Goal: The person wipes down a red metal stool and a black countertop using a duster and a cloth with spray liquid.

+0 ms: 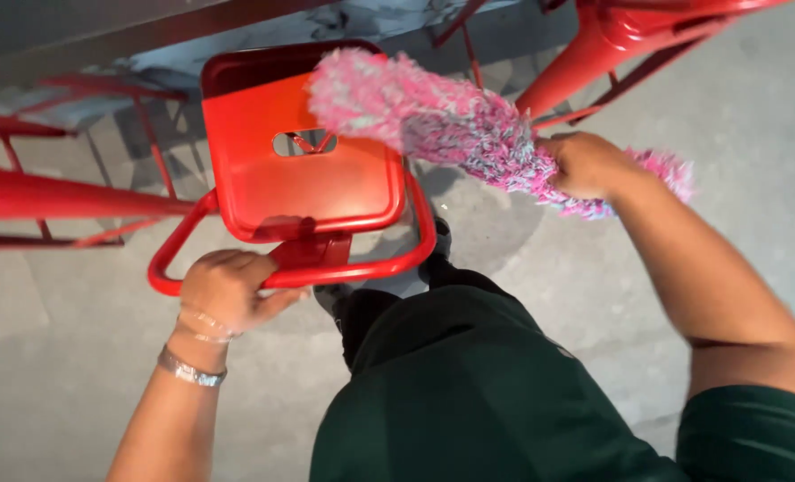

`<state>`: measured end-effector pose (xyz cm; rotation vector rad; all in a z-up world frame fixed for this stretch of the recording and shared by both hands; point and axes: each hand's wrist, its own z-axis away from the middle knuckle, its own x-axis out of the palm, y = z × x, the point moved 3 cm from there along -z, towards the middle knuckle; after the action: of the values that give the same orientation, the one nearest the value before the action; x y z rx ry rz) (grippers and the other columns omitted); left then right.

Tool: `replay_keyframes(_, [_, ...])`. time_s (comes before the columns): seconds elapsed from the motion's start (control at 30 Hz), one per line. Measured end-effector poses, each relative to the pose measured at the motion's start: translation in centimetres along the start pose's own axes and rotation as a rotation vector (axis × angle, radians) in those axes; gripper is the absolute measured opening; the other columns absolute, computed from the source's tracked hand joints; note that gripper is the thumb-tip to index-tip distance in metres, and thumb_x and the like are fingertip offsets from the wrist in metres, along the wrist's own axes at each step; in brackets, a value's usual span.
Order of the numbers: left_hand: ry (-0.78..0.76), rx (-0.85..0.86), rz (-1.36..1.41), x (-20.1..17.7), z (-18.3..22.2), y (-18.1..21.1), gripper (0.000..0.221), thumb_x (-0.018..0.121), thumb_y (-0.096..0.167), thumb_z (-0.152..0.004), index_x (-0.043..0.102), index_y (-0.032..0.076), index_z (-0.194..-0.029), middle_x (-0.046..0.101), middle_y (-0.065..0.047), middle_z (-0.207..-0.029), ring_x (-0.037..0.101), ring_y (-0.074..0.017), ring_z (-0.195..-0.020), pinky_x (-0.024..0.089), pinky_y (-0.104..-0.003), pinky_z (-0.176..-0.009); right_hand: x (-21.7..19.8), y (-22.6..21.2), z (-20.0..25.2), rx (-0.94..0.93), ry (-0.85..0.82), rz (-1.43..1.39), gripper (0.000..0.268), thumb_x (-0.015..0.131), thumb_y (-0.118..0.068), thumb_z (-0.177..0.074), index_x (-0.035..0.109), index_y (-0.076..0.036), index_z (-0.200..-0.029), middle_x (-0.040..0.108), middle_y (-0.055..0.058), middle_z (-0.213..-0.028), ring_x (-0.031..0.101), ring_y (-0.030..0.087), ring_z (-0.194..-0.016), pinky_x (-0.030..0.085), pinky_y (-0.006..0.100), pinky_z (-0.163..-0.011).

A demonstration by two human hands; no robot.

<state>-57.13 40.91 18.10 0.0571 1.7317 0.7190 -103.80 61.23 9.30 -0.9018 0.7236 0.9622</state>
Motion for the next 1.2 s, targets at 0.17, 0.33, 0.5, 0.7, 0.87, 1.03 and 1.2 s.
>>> replay_keyframes(0.17, [0.271,-0.316,-0.11,1.4,2.2,1.3,0.036,0.084,0.038,-0.078,0.066,0.006,-0.074,0.064,-0.01,-0.068,0.063,-0.0353,-0.068,0.052,-0.045,-0.066,-2.8,-1.7,-4.1,-0.153,-0.13,0.115,0.056,0.075,-0.015,-0.068,0.067,-0.015,-0.123,0.073,0.015,-0.112,0.068,0.038,-0.104,0.054,0.049,-0.084])
replay_keyframes(0.33, [0.522,-0.387,0.121,5.6,-1.8,6.1,0.023,0.073,0.029,-0.097,0.069,0.006,-0.098,0.071,-0.013,-0.09,0.067,-0.0361,-0.079,0.054,-0.043,-0.07,-1.6,-4.4,-7.6,-0.398,-0.397,0.358,0.052,0.066,-0.015,-0.079,0.062,-0.019,-0.131,0.07,0.01,-0.12,0.069,0.033,-0.106,0.056,0.046,-0.084])
replay_keyframes(0.5, [0.571,-0.556,0.008,6.1,-4.9,8.4,0.025,0.072,0.027,-0.095,0.066,0.004,-0.09,0.068,-0.015,-0.084,0.064,-0.0397,-0.08,0.051,-0.047,-0.072,1.9,-5.0,-10.7,-0.309,-0.52,0.538,0.051,0.054,-0.009,-0.092,0.055,-0.015,-0.142,0.074,0.018,-0.109,0.072,0.034,-0.099,0.058,0.047,-0.082])
replay_keyframes(0.7, [0.565,-0.668,0.028,5.8,-5.4,8.1,0.022,0.069,0.025,-0.098,0.069,0.004,-0.097,0.07,-0.015,-0.086,0.065,-0.0376,-0.079,0.052,-0.046,-0.073,4.4,-1.2,-17.7,-0.397,-0.078,0.385,0.058,0.071,-0.017,-0.068,0.062,-0.006,-0.124,0.072,0.022,-0.102,0.07,0.042,-0.087,0.056,0.052,-0.07])
replay_keyframes(0.87, [0.478,-0.723,0.024,6.1,-5.6,7.6,0.024,0.067,0.028,-0.099,0.07,0.004,-0.099,0.071,-0.015,-0.087,0.066,-0.0373,-0.08,0.052,-0.047,-0.072,1.1,-0.8,-18.2,-0.309,-0.225,0.301,0.045,0.071,-0.031,-0.088,0.065,-0.012,-0.127,0.073,0.022,-0.102,0.07,0.041,-0.096,0.056,0.05,-0.085])
replay_keyframes(1.03, [0.355,-0.719,-0.026,6.3,-6.4,7.4,0.027,0.064,0.032,-0.098,0.071,0.009,-0.108,0.072,-0.012,-0.09,0.069,-0.034,-0.083,0.053,-0.047,-0.074,0.0,-2.0,-13.2,-0.4,-0.429,0.387,0.049,0.074,-0.031,-0.072,0.068,-0.021,-0.12,0.072,0.013,-0.113,0.068,0.037,-0.102,0.057,0.05,-0.081])
replay_keyframes(1.2, [0.094,-0.798,-0.066,7.0,-7.0,6.8,0.036,0.062,0.038,-0.094,0.068,0.01,-0.116,0.073,-0.011,-0.1,0.07,-0.0323,-0.088,0.053,-0.047,-0.072,2.2,-2.0,-17.7,-0.117,-0.347,0.536,0.028,0.069,-0.025,-0.084,0.075,-0.015,-0.109,0.074,0.017,-0.114,0.071,0.039,-0.107,0.058,0.05,-0.086])
